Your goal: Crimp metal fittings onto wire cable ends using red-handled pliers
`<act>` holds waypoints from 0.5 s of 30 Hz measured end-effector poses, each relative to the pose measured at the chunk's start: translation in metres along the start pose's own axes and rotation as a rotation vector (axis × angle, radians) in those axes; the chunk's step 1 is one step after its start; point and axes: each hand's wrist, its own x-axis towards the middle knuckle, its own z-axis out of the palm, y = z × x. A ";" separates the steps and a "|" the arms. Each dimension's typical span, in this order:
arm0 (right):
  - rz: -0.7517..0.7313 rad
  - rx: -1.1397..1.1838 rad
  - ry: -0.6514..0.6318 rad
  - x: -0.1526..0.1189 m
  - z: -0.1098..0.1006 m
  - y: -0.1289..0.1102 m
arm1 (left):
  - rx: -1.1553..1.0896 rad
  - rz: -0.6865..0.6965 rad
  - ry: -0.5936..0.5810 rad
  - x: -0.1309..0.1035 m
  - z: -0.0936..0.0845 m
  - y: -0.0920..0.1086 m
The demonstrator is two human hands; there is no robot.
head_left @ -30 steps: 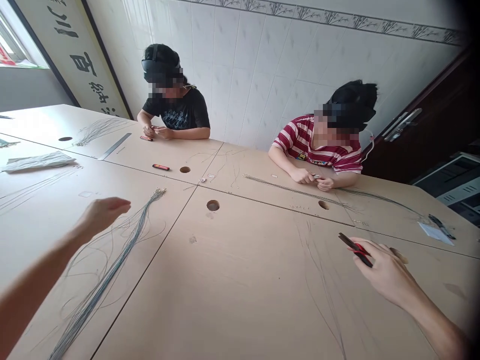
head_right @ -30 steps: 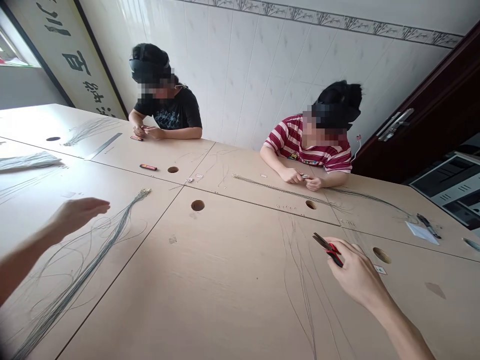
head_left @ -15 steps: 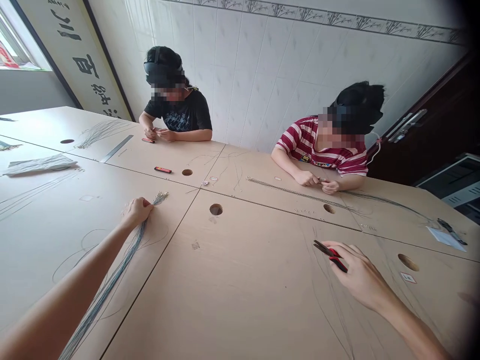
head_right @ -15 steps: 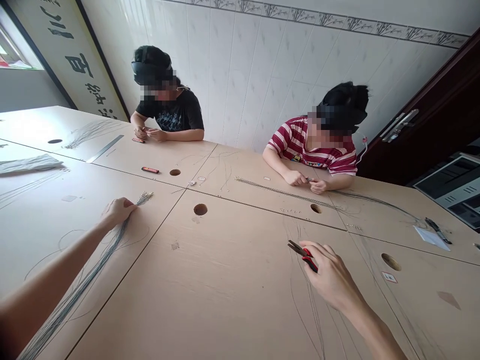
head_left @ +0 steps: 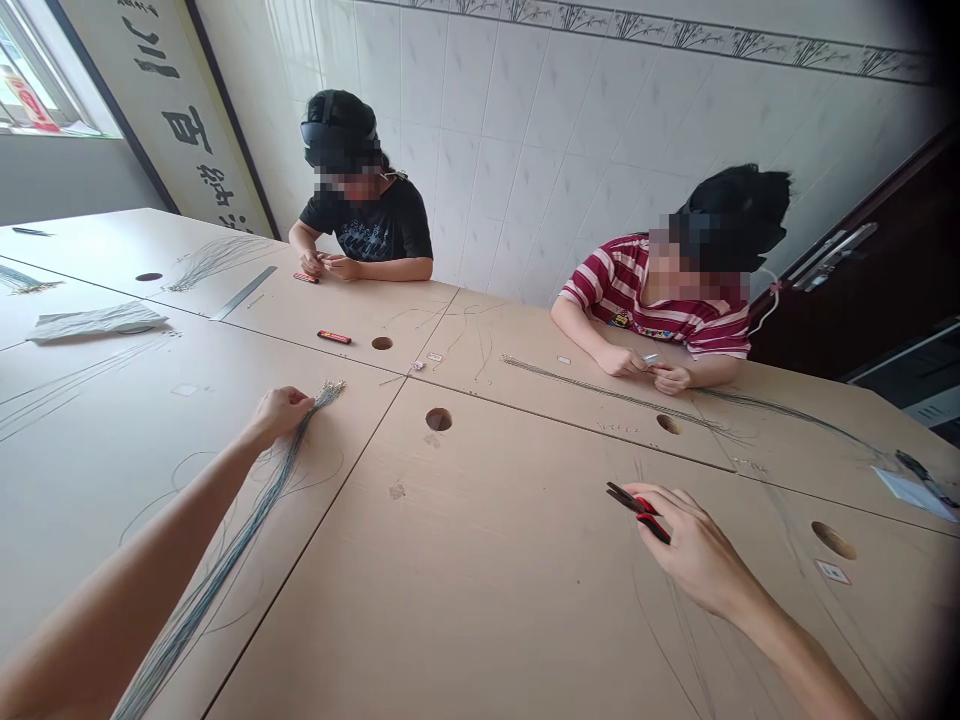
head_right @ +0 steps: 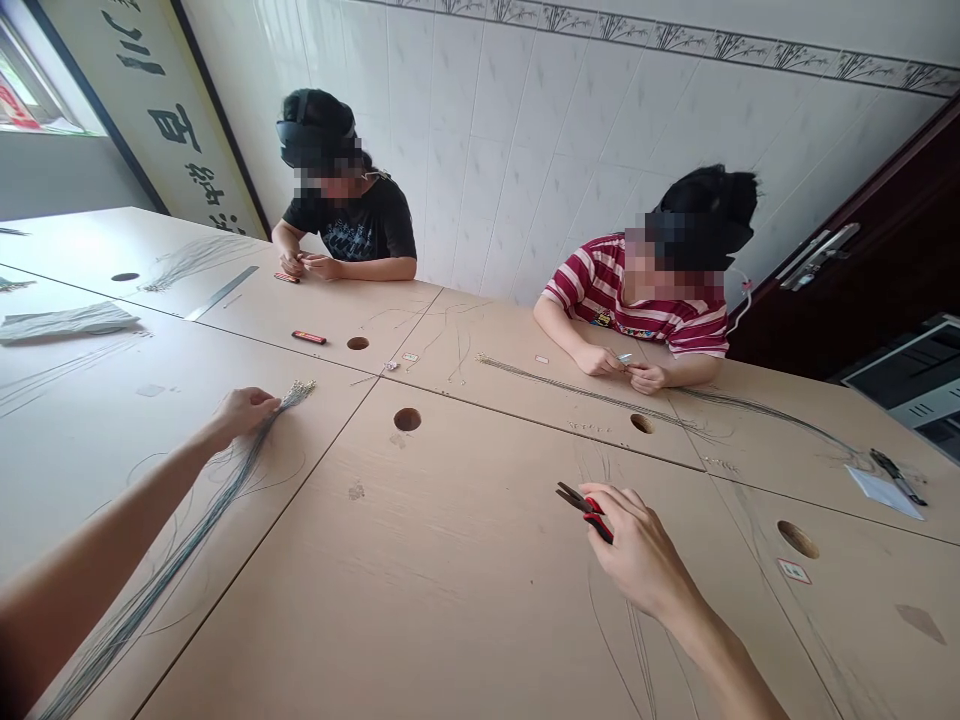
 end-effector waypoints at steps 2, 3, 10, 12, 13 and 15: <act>-0.011 0.015 -0.007 0.005 0.003 -0.008 | -0.058 -0.038 0.009 -0.002 -0.003 0.001; -0.020 0.026 -0.013 0.008 0.005 -0.013 | -0.084 -0.056 0.011 -0.003 -0.004 0.001; -0.076 0.105 -0.060 0.027 0.019 -0.041 | -0.205 -0.138 -0.027 0.002 -0.009 0.009; -0.083 0.125 -0.069 0.029 0.023 -0.046 | -0.208 -0.149 -0.039 0.007 -0.010 0.011; -0.085 0.130 -0.075 0.029 0.024 -0.047 | -0.202 -0.150 -0.049 0.009 -0.011 0.011; -0.084 0.135 -0.091 0.030 0.028 -0.050 | -0.185 -0.144 -0.076 0.016 -0.011 0.011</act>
